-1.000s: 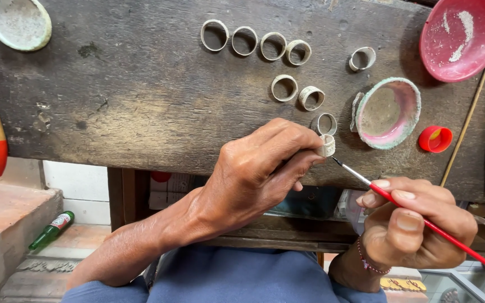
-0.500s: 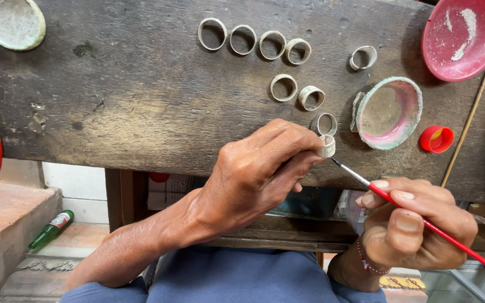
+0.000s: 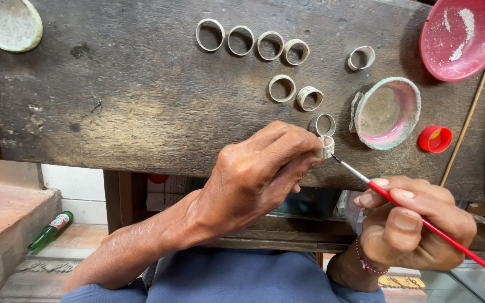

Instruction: A person uses a fine-tipped paintbrush to apply a liquid coating to small silver rings on a wooden workbench.

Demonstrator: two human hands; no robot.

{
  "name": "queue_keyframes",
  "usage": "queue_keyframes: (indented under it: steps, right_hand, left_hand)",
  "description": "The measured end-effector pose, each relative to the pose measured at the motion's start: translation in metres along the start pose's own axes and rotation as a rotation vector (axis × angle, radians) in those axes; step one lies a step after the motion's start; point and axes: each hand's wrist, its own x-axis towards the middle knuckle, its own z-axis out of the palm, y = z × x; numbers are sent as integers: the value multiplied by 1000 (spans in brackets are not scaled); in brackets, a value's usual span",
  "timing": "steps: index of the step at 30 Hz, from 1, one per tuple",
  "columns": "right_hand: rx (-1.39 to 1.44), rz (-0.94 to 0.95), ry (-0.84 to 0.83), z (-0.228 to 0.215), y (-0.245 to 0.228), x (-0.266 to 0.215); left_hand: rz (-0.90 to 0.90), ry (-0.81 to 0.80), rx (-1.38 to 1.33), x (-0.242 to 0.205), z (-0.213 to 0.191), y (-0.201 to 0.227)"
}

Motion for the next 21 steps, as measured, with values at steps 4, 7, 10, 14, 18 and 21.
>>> queue_keyframes:
  steps: [4, 7, 10, 14, 18, 21]
  right_hand:
    - [12, -7, -16, 1, 0, 1]
    - [-15, -7, -20, 1, 0, 1]
    - [-27, -11, -23, 0, 0, 1]
    - [-33, 1, -37, -2, 1, 0]
    - [-32, 4, 8, 5, -4, 0]
    - [-48, -9, 4, 4, -1, 0]
  left_hand:
    - [5, -11, -11, -2, 1, -2]
    - [26, -12, 3, -2, 1, -1]
    - [36, -15, 25, -2, 1, -1]
    - [27, -24, 30, -2, 0, -1]
    - [12, -27, 47, -3, 1, -1]
    - [4, -28, 38, -3, 1, -1]
